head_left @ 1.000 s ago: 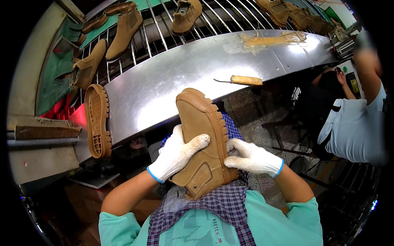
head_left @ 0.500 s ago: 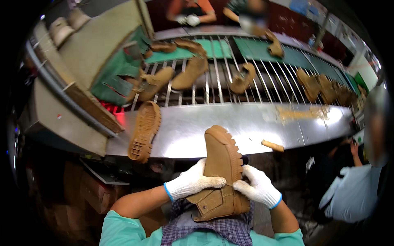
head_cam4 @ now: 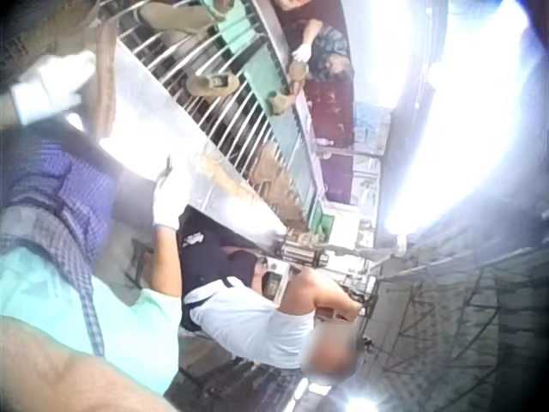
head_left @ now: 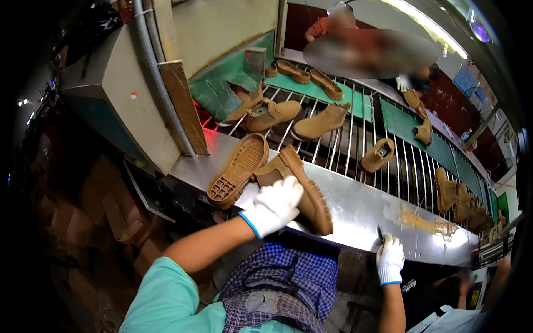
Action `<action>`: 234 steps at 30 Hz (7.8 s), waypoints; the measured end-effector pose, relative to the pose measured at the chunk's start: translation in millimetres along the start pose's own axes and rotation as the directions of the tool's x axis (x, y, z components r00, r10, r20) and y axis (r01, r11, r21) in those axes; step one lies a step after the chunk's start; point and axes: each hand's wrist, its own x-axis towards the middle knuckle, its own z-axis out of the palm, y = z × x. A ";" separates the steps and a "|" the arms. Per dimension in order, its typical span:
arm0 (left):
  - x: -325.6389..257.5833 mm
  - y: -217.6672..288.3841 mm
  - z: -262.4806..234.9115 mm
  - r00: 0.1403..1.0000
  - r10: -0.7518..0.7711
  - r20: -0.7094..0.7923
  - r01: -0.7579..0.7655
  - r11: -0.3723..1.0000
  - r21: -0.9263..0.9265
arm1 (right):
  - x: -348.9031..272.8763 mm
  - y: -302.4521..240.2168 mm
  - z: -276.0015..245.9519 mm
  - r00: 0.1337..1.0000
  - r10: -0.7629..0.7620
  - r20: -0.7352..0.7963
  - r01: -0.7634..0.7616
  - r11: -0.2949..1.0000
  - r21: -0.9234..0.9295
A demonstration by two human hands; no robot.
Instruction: The person uses a small knife to trim excess material from the edges and soles of tan-colored boots and shoe components taken from a conveyor belt.
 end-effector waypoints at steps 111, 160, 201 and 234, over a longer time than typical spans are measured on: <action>84.4 30.8 23.8 0.971 0.157 0.183 -0.109 0.963 -0.245 | 50.8 -160.1 -23.6 0.959 -0.282 0.005 0.199 0.690 0.696; -38.9 -7.1 -3.4 0.902 0.105 0.418 0.398 -0.574 -0.715 | -96.9 -214.6 9.7 0.758 -0.581 0.297 -0.609 -0.793 -0.001; -30.0 -39.5 -7.9 0.918 0.071 0.390 0.389 -0.348 -0.853 | -89.7 -245.5 -41.8 0.949 -0.177 0.260 -0.276 -0.072 0.958; -22.1 -80.2 63.4 0.957 -0.180 -0.228 0.070 0.906 -0.418 | 309.1 -62.1 79.2 0.811 0.585 -0.008 -0.282 0.403 0.871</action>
